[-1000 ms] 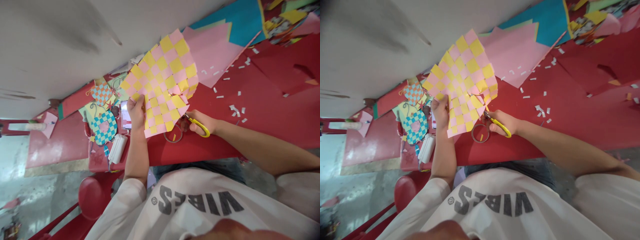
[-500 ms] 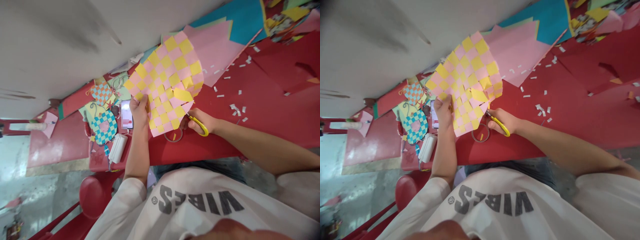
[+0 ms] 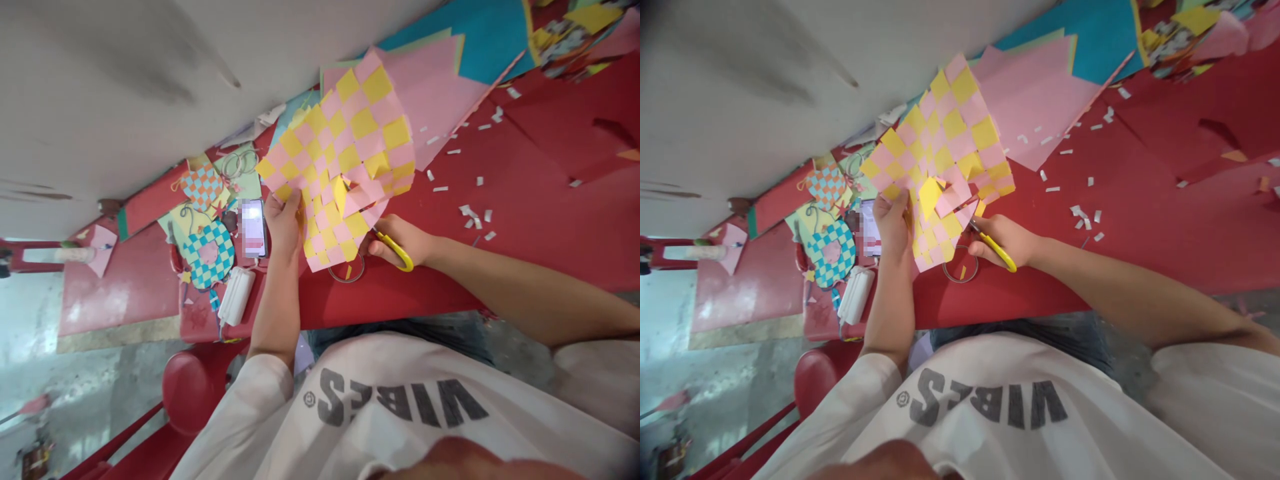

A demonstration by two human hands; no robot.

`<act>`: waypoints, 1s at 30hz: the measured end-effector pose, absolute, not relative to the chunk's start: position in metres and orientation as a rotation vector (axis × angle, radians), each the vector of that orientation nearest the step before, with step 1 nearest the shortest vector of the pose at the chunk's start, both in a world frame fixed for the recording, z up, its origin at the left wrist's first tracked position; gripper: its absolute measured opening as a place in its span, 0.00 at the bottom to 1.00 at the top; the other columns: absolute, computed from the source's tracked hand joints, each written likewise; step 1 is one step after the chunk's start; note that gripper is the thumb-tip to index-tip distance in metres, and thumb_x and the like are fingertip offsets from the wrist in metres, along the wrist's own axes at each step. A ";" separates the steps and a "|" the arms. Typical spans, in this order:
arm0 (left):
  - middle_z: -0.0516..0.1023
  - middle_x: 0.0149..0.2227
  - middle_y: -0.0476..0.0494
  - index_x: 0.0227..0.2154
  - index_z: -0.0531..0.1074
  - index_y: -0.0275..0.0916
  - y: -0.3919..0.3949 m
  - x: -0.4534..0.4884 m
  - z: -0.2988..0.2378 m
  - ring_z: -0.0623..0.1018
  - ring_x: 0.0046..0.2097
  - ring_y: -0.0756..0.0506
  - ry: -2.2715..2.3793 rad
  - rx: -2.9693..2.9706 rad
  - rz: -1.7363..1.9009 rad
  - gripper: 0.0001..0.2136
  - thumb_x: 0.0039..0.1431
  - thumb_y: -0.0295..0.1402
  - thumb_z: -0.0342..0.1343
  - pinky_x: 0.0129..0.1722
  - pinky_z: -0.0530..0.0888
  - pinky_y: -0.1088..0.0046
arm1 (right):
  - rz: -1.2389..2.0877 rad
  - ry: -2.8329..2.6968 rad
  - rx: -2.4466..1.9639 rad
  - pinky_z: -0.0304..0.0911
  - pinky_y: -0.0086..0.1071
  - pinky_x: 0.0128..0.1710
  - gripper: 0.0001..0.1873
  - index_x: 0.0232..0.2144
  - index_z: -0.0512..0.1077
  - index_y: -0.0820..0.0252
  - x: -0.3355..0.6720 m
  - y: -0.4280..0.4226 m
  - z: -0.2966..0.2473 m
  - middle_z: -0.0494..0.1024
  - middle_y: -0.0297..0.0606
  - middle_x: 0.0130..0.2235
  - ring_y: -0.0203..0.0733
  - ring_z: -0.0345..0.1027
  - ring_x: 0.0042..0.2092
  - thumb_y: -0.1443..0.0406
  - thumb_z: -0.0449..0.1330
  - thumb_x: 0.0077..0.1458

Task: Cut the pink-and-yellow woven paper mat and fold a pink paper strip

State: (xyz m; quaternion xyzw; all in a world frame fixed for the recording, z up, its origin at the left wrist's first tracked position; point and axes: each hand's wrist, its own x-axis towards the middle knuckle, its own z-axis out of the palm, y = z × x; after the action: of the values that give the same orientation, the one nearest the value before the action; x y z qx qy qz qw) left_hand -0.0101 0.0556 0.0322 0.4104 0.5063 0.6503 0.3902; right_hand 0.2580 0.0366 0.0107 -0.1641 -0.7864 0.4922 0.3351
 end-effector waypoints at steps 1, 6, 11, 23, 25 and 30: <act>0.86 0.51 0.41 0.46 0.79 0.43 0.056 -0.012 0.032 0.84 0.61 0.37 1.287 1.045 1.649 0.26 0.54 0.55 0.76 0.69 0.77 0.55 | 1.271 -2.067 -0.435 0.57 0.32 0.27 0.28 0.39 0.69 0.56 0.258 0.037 0.011 0.76 0.36 0.29 0.38 0.66 0.26 0.39 0.56 0.72; 0.87 0.51 0.39 0.46 0.80 0.43 0.058 -0.022 0.034 0.82 0.65 0.35 1.272 1.045 1.645 0.25 0.53 0.55 0.76 0.70 0.77 0.53 | 1.244 -2.096 -0.453 0.55 0.32 0.27 0.27 0.39 0.68 0.57 0.259 0.036 0.013 0.73 0.34 0.27 0.37 0.63 0.25 0.40 0.55 0.73; 0.87 0.53 0.41 0.53 0.81 0.45 0.058 -0.024 0.036 0.83 0.65 0.37 1.268 1.095 1.637 0.29 0.55 0.57 0.74 0.71 0.76 0.56 | 1.224 -2.098 -0.434 0.57 0.32 0.29 0.29 0.40 0.69 0.58 0.258 0.034 0.016 0.75 0.35 0.29 0.37 0.65 0.25 0.38 0.55 0.73; 0.87 0.49 0.42 0.45 0.80 0.44 0.056 -0.021 0.032 0.84 0.63 0.37 1.267 1.039 1.641 0.24 0.55 0.55 0.75 0.69 0.78 0.54 | 1.312 -2.072 -0.401 0.62 0.31 0.28 0.34 0.43 0.71 0.59 0.259 0.035 0.014 0.78 0.37 0.29 0.39 0.70 0.27 0.34 0.55 0.70; 0.87 0.48 0.42 0.43 0.80 0.43 0.058 -0.021 0.031 0.84 0.62 0.37 1.261 1.033 1.645 0.24 0.53 0.55 0.76 0.69 0.78 0.54 | 1.350 -2.053 -0.391 0.62 0.31 0.28 0.34 0.44 0.71 0.59 0.260 0.035 0.013 0.79 0.37 0.29 0.39 0.71 0.27 0.34 0.56 0.69; 0.87 0.49 0.42 0.43 0.80 0.43 0.058 -0.018 0.031 0.84 0.62 0.37 1.287 1.021 1.650 0.26 0.51 0.56 0.77 0.68 0.79 0.56 | 1.462 -1.977 -0.359 0.68 0.31 0.32 0.37 0.47 0.74 0.61 0.259 0.034 0.012 0.83 0.42 0.34 0.42 0.77 0.33 0.32 0.57 0.67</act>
State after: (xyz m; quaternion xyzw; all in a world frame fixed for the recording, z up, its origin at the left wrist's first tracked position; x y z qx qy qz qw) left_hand -0.0184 0.0582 0.0308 0.4026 0.5077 0.6509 0.3956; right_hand 0.2588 0.0339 0.0117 -0.1366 -0.7532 0.5568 0.3225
